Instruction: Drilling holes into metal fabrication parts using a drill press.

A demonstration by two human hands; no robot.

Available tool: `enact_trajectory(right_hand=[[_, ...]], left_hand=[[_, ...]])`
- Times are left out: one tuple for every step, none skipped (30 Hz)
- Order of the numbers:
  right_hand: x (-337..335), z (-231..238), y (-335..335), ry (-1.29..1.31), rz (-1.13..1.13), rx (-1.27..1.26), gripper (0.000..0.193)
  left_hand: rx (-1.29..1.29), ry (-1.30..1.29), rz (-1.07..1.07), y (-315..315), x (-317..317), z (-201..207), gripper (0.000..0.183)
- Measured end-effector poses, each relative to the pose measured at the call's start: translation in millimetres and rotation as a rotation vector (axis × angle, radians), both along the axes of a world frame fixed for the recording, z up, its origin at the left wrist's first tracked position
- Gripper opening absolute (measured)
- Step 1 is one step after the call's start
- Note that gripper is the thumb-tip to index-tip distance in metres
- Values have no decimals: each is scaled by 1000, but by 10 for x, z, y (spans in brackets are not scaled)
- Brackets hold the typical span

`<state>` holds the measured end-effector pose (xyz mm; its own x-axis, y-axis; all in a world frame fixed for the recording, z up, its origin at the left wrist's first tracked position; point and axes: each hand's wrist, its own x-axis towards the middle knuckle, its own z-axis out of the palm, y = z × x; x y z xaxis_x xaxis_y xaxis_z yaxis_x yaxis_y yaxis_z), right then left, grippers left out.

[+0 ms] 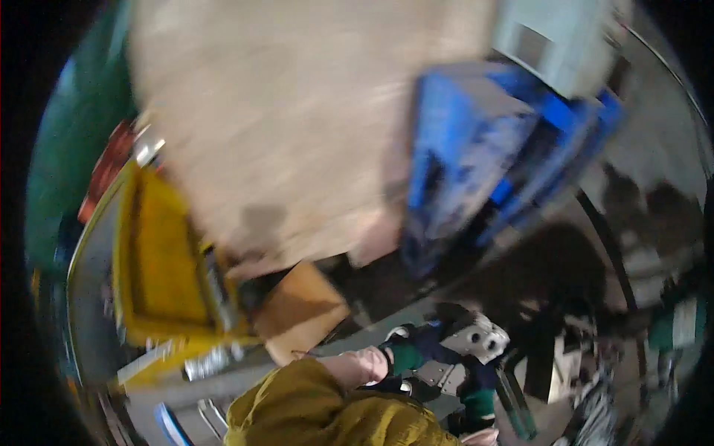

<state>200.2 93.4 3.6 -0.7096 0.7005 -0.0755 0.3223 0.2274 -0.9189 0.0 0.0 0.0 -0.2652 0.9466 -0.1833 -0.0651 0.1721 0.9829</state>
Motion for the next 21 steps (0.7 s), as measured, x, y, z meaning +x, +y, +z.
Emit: enact_trajectory(right_hand=[[120, 42, 52, 34, 66, 19, 34], [223, 87, 100, 72, 135, 59, 32], [177, 246, 79, 136, 124, -131, 29], [127, 591, 40, 171, 118, -321, 26], [145, 655, 104, 123, 297, -83, 25], [162, 706, 171, 101, 449, 189, 25], [171, 757, 232, 121, 566, 443, 24], [175, 1004, 212, 122, 660, 508, 25], [199, 1166, 198, 124, 749, 574, 27], [223, 1060, 213, 77, 675, 152, 28], [264, 965, 213, 78, 507, -248, 30], [264, 1069, 193, 67, 594, -281, 32], [242, 1442, 29, -29, 508, -500, 32], [224, 1819, -136, -115, 388, -718, 32], [199, 1927, -164, -74, 437, -691, 32], [113, 2141, -162, -17, 465, -632, 31], [107, 2143, -206, 30, 521, -611, 31], [65, 2122, -244, 72, 551, -639, 30], [13, 2206, -262, -32, 586, -727, 30], [-26, 2285, -355, -32, 586, -858, 32], [-40, 2338, -478, -39, 573, -989, 33]], left_hand=[[52, 34, 75, -82, 96, 72, 103], [125, 28, 126, -33, 323, 162, 107], [2, 62, 153, -194, 363, 489, 109], [-120, 72, 188, -388, 402, 930, 112], [-233, 75, 211, -510, 503, 1145, 114], [-205, -45, 294, -581, 653, 1132, 113], [-79, -97, 392, -636, 806, 937, 112], [38, -132, 465, -666, 944, 757, 112], [157, -163, 534, -684, 1071, 590, 111], [86, -216, 599, -830, 1241, 906, 102], [408, -435, 622, -926, 1393, 1341, 93], [311, -342, 707, -1018, 1516, 1363, 89], [211, -268, 779, -1083, 1619, 1250, 84], [226, -314, 834, -1161, 1727, 1127, 74], [276, -356, 842, -1282, 1835, 1287, 64], [277, -288, 868, -1349, 1808, 1647, 62], [243, -209, 931, -1450, 1908, 1826, 59], [137, -380, 1032, -1517, 1964, 1795, 53], [397, -233, 1085, -1636, 2047, 1462, 47], [662, -89, 1092, -1721, 2109, 1127, 41], [536, 230, 1154, -1929, 2236, 1173, 39]])
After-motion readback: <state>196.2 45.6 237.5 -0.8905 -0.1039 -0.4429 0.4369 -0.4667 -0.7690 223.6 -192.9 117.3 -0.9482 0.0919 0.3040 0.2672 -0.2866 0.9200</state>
